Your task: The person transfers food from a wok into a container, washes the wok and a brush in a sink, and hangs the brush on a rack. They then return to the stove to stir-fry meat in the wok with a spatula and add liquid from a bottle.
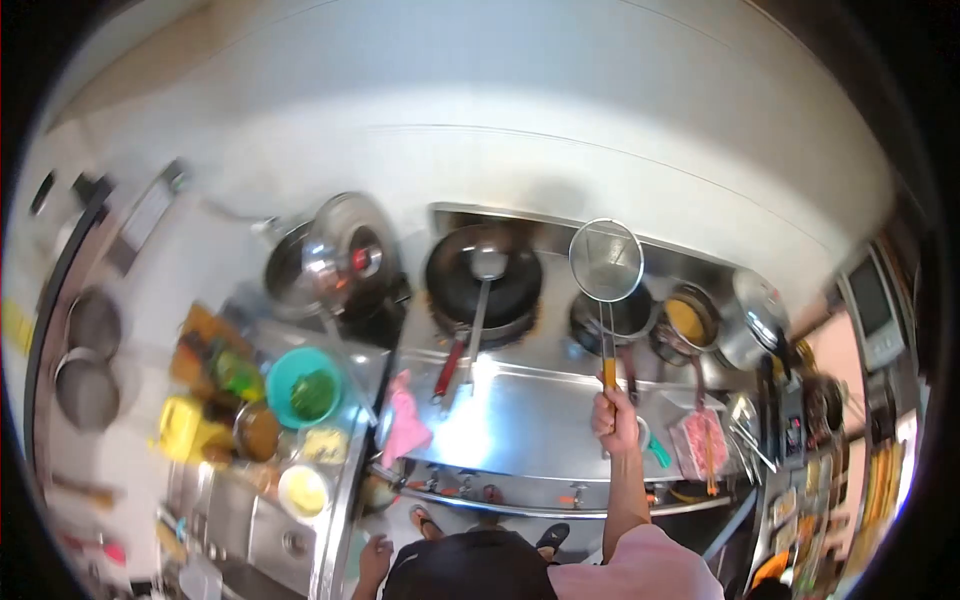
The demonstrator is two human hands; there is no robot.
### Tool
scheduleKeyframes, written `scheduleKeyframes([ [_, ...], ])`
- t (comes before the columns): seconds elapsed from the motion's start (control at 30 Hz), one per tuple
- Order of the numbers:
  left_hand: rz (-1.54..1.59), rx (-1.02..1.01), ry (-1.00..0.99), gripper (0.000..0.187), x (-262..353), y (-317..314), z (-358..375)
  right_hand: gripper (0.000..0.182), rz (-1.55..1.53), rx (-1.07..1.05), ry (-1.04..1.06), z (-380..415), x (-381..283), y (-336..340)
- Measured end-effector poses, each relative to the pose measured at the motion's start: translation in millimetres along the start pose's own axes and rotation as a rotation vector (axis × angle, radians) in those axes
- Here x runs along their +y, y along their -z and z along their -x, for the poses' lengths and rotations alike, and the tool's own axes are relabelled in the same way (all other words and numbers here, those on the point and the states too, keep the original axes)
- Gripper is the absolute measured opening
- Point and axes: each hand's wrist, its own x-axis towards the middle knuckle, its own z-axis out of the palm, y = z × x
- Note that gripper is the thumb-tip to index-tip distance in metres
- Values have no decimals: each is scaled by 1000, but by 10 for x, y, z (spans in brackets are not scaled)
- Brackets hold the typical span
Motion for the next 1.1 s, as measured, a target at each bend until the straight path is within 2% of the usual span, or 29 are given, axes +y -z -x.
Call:
scheduleKeyframes([
  [0.03, -10, 50, 19, 36, 123, 85, 91, 36, 65, -26, -48, 6, 151, -142],
  [0.1, 56, 183, 5, 37, -2, 130, 167, 37, 181, -125, -179, -14, 576, -551],
  [0.13, -82, 246, 1, 39, 104, 246, 250, 37, 234, -174, -243, 29, 769, -746],
  [0.17, 16, 298, -10, 39, -48, 285, 259, 37, 318, -243, -286, 93, 971, -980],
  [0.2, 17, 361, 67, 37, -81, 353, 339, 37, 403, -315, -316, 136, 1195, -1189],
  [0.27, 173, 504, 25, 35, -390, 420, 388, 37, 519, -514, -420, 177, 1704, -1475],
  [0.3, 296, 575, 68, 33, -415, 475, 479, 36, 569, -595, -441, 227, 1918, -1595],
  [0.37, 532, 695, 113, 29, -412, 732, 664, 34, 782, -647, -551, 415, 2370, -1868],
  [0.47, 316, 1047, 262, 24, -911, 1168, 1039, 28, 1011, -821, -611, 862, 3185, -2262],
  [0.53, 398, 1310, 279, 23, -1610, 1598, 1388, 27, 1111, -888, -655, 1189, 3734, -2406],
  [0.6, 374, 1566, 437, 26, -2534, 1927, 1753, 30, 1328, -978, -516, 1490, 4256, -2482],
  [0.67, 203, 1658, 811, 28, -3667, 2110, 2064, 32, 1565, -1034, -342, 1772, 4728, -2603],
  [0.7, 289, 1586, 1001, 29, -4007, 2211, 2192, 31, 1595, -1013, -378, 1777, 4961, -2487],
  [0.77, 451, 1364, 1335, 31, -4705, 2376, 2377, 30, 1778, -1125, -160, 2097, 5146, -2679],
  [0.8, 534, 1279, 1382, 32, -5092, 2347, 2400, 29, 1865, -1174, -41, 2240, 5234, -2783],
  [0.83, 612, 1215, 1388, 33, -5469, 2271, 2402, 30, 1906, -1133, -135, 2314, 5302, -2818],
  [0.87, 696, 1201, 1314, 34, -5886, 2142, 2447, 32, 1970, -1107, -213, 2335, 5363, -2800],
  [0.9, 711, 1234, 1177, 36, -5987, 2158, 2541, 35, 2028, -1080, -286, 2318, 5417, -2763],
  [0.93, 1121, 1279, 1125, 36, -6243, 2078, 2477, 38, 2081, -1051, -360, 2308, 5454, -2745],
  [0.97, 1492, 1367, 1030, 36, -6161, 2184, 2435, 38, 2165, -1246, -83, 2324, 5472, -2759],
  [1.07, 1864, 1443, 912, 39, -5886, 2473, 2506, 37, 2300, -1202, -111, 2351, 5531, -2774],
  [1.1, 1935, 1360, 758, 32, -6114, 2355, 2476, 38, 2366, -1182, -97, 2439, 5567, -2860],
])
